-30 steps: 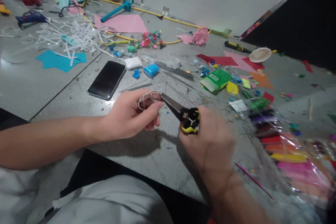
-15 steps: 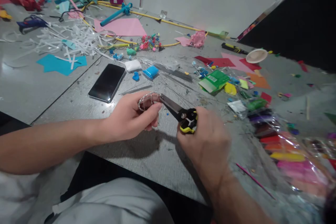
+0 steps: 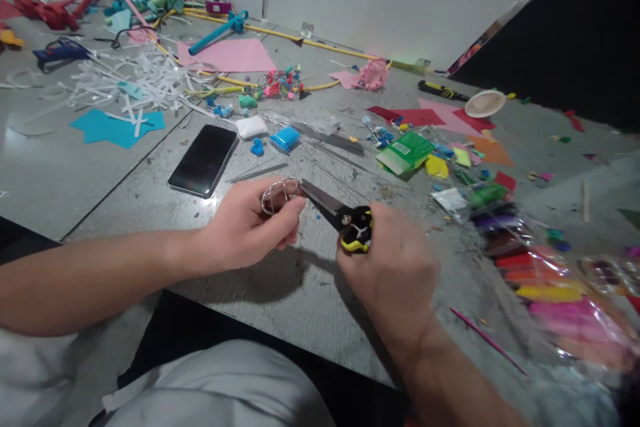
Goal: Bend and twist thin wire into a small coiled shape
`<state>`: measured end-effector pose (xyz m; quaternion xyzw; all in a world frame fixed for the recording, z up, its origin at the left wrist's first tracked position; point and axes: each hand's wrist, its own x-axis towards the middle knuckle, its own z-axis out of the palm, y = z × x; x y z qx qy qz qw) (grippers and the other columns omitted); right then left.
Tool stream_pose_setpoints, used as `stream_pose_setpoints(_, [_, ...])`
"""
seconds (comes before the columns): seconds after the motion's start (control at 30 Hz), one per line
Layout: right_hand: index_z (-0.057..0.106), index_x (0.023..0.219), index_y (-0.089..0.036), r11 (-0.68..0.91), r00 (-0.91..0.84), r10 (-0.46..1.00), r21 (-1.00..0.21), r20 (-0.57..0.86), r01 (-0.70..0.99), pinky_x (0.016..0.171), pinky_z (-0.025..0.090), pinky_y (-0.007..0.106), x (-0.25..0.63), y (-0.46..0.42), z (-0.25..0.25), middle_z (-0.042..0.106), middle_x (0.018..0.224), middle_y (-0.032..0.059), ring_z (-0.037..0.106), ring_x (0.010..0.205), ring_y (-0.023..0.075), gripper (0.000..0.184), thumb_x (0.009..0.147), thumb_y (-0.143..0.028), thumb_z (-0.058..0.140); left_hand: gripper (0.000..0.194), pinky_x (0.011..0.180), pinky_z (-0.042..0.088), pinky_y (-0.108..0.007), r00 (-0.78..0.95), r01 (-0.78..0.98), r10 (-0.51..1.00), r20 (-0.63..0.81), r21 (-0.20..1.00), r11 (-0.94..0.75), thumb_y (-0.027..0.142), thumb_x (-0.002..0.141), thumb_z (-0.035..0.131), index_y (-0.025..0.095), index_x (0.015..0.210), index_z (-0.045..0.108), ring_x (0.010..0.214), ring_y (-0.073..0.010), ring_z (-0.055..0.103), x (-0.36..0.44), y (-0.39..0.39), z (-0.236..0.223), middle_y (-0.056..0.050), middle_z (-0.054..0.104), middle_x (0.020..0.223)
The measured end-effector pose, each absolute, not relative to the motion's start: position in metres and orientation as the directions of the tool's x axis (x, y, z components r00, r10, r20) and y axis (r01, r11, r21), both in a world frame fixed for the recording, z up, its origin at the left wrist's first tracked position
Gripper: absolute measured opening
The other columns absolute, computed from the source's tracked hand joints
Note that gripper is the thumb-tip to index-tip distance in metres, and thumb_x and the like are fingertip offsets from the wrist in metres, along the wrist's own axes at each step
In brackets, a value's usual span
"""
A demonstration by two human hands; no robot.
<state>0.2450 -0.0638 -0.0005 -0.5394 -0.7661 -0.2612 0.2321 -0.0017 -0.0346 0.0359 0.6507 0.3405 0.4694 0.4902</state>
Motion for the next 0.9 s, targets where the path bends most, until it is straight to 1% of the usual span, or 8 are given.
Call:
stream_pose_setpoints(0.1, [0.067, 0.131, -0.024, 0.281, -0.306, 0.688, 0.147, 0.658, 0.948, 0.065, 0.043, 0.041, 0.243, -0.064, 0.003, 0.071, 0.084, 0.0068, 0.066, 0.074, 0.0325, 0.031, 0.1, -0.022, 0.062, 0.036, 0.047, 0.047, -0.021, 0.317, -0.007, 0.917, 0.241, 0.968, -0.251, 0.028, 0.107, 0.08, 0.022, 0.078, 0.06, 0.05, -0.01, 0.06, -0.001, -0.036, 0.037, 0.001, 0.068, 0.061])
stream_pose_setpoints(0.2, [0.069, 0.129, -0.021, 0.29, -0.33, 0.644, 0.179, 0.69, 0.94, 0.062, 0.037, 0.04, 0.24, -0.063, 0.005, 0.067, 0.079, 0.0057, 0.06, 0.069, 0.0306, 0.03, 0.1, -0.018, 0.062, 0.034, 0.044, 0.045, -0.021, 0.327, -0.044, 0.932, 0.158, 0.987, -0.152, 0.035, 0.106, 0.083, 0.023, 0.083, 0.061, 0.048, -0.0101, 0.058, 0.0, -0.035, 0.037, 0.003, 0.067, 0.061])
stream_pose_setpoints(0.33, [0.068, 0.127, -0.018, 0.244, -0.331, 0.655, 0.225, 0.679, 0.943, 0.063, 0.037, 0.04, 0.236, -0.059, 0.005, 0.071, 0.083, 0.0084, 0.062, 0.072, 0.0311, 0.028, 0.101, -0.016, 0.059, 0.035, 0.044, 0.045, -0.02, 0.341, -0.063, 0.938, 0.065, 0.997, -0.046, 0.04, 0.106, 0.082, 0.023, 0.085, 0.06, 0.049, -0.01, 0.057, 0.0, -0.03, 0.033, 0.003, 0.065, 0.063])
stream_pose_setpoints(0.4, [0.068, 0.124, -0.018, 0.23, -0.32, 0.666, 0.223, 0.674, 0.947, 0.063, 0.037, 0.04, 0.236, -0.058, 0.003, 0.072, 0.083, 0.0083, 0.063, 0.072, 0.0309, 0.025, 0.101, -0.016, 0.057, 0.034, 0.045, 0.046, -0.021, 0.333, -0.05, 0.94, 0.077, 0.997, -0.064, 0.04, 0.106, 0.082, 0.023, 0.085, 0.061, 0.049, -0.0101, 0.057, 0.001, -0.027, 0.03, 0.003, 0.064, 0.063])
stream_pose_setpoints(0.57, [0.069, 0.113, -0.021, 0.267, -0.32, 0.672, 0.184, 0.668, 0.946, 0.063, 0.039, 0.039, 0.237, -0.057, 0.003, 0.072, 0.081, 0.0077, 0.067, 0.072, 0.0304, 0.019, 0.097, -0.019, 0.059, 0.035, 0.046, 0.047, -0.021, 0.351, -0.014, 0.922, 0.164, 0.985, -0.17, 0.037, 0.104, 0.083, 0.023, 0.083, 0.059, 0.049, -0.0097, 0.055, 0.001, -0.022, 0.028, 0.003, 0.062, 0.061])
stream_pose_setpoints(0.67, [0.067, 0.11, -0.024, 0.259, -0.305, 0.7, 0.168, 0.646, 0.951, 0.063, 0.038, 0.038, 0.239, -0.058, 0.005, 0.073, 0.08, 0.0067, 0.068, 0.071, 0.0306, 0.016, 0.096, -0.021, 0.059, 0.035, 0.046, 0.046, -0.023, 0.357, -0.003, 0.922, 0.148, 0.987, -0.158, 0.037, 0.103, 0.084, 0.023, 0.083, 0.059, 0.048, -0.0104, 0.055, 0.0, -0.021, 0.029, 0.003, 0.061, 0.061])
stream_pose_setpoints(0.77, [0.068, 0.107, -0.023, 0.272, -0.313, 0.701, 0.165, 0.64, 0.948, 0.061, 0.036, 0.038, 0.241, -0.058, 0.005, 0.074, 0.079, 0.0074, 0.068, 0.069, 0.0302, 0.015, 0.095, -0.021, 0.059, 0.033, 0.045, 0.045, -0.024, 0.365, -0.013, 0.923, 0.119, 0.992, -0.123, 0.039, 0.1, 0.088, 0.023, 0.087, 0.062, 0.047, -0.011, 0.054, 0.0, -0.022, 0.031, 0.004, 0.061, 0.06])
stream_pose_setpoints(0.9, [0.068, 0.1, -0.023, 0.307, -0.326, 0.682, 0.149, 0.654, 0.94, 0.059, 0.034, 0.038, 0.244, -0.056, 0.002, 0.071, 0.074, 0.0064, 0.065, 0.064, 0.0289, 0.011, 0.093, -0.02, 0.06, 0.027, 0.045, 0.044, -0.024, 0.363, -0.005, 0.927, 0.092, 0.995, -0.096, 0.039, 0.102, 0.086, 0.022, 0.095, 0.067, 0.047, -0.0115, 0.055, -0.001, -0.023, 0.032, 0.005, 0.062, 0.06])
